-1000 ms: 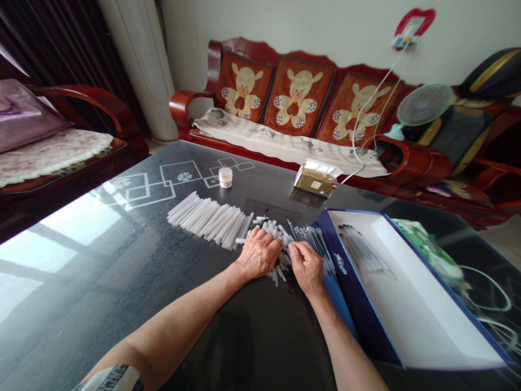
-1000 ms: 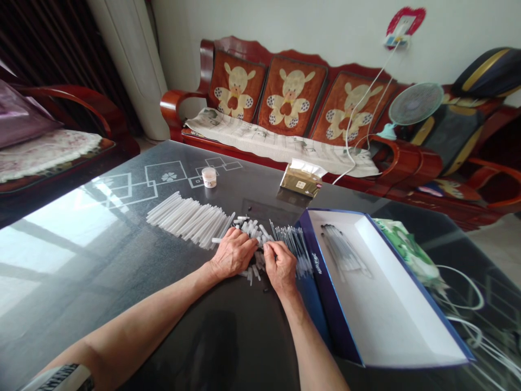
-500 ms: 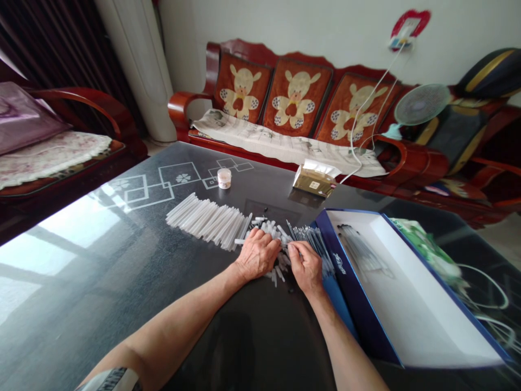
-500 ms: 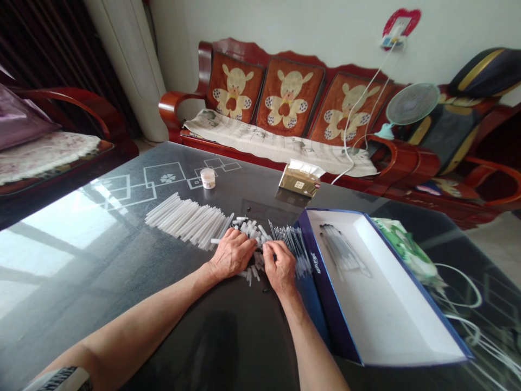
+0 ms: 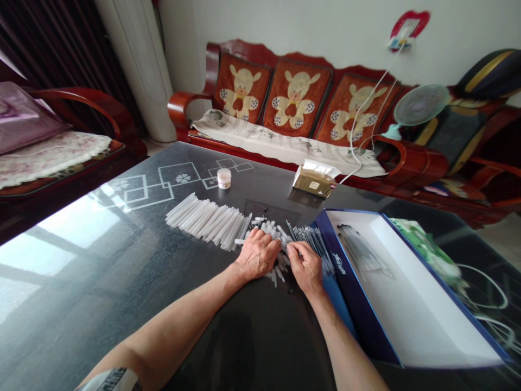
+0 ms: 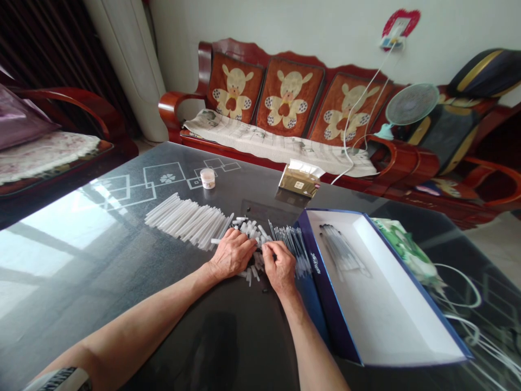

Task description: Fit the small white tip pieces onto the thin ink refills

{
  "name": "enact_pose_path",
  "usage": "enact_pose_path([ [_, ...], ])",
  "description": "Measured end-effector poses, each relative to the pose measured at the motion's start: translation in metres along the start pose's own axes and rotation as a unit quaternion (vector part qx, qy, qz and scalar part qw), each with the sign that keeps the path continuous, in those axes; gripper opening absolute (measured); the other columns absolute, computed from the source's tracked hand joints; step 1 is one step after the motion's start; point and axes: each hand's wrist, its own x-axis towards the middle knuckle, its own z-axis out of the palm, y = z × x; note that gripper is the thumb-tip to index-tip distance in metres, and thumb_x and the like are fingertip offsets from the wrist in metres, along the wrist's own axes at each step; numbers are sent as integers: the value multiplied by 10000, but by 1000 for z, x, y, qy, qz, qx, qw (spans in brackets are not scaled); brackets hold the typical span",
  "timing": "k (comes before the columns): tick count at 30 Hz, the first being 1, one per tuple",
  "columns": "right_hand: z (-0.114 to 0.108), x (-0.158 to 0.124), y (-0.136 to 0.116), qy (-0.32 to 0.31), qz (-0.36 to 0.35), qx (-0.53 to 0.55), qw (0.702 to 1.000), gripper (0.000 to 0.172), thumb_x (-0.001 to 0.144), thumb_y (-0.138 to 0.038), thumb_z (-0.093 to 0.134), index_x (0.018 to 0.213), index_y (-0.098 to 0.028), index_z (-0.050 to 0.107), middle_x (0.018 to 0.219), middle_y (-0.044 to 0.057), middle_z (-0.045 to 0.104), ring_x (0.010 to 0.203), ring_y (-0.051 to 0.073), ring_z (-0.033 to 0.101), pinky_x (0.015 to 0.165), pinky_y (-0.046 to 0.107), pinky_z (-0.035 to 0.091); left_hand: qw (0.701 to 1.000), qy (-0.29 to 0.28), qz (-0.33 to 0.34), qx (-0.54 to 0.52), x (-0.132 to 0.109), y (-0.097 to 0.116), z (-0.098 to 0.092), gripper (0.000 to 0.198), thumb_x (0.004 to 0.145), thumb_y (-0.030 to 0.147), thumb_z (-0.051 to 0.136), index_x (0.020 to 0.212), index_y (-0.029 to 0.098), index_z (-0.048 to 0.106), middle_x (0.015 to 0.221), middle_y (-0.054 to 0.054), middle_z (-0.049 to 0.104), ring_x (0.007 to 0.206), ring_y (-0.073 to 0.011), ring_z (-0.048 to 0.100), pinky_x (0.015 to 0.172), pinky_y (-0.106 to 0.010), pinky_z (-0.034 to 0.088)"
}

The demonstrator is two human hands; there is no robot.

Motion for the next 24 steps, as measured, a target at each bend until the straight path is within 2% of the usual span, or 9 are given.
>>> enact_pose_path([
  [3,-1,1,1,-2,6,14,1000,143,896,-297,528,888,-211,642,896,56,666,790,172,627,701,287,505,1000,3,-1,-2,0,-1,0,310,959,304,365,912,184,646,738,-57,556,759,-208,477,784,-368,359],
  [7,-1,0,4,36,24,11,999,134,891,-275,538,966,-206,626,937,56,655,774,159,619,664,272,504,998,35,-45,5,-1,-3,0,300,958,295,371,953,177,647,751,-62,565,772,-212,489,783,-364,360],
  [11,3,-2,4,-1,-21,1,1000,129,886,-235,546,972,-213,639,928,53,672,858,176,644,765,294,522,995,62,-70,25,-1,-4,2,277,957,290,392,1011,174,637,806,-70,598,800,-218,511,792,-362,360],
  [15,6,-3,1,-30,-62,-17,997,153,883,-204,546,992,-213,654,941,57,676,903,182,650,845,314,517,996,59,-65,35,0,-5,5,268,962,278,389,1030,173,627,831,-66,615,792,-214,520,791,-359,370],
  [24,5,-2,5,18,-41,-1,999,194,902,-198,525,1046,-193,654,955,66,683,867,166,656,806,294,534,999,29,3,12,0,-3,7,297,961,232,367,1137,201,604,825,-52,611,767,-203,511,775,-353,378],
])
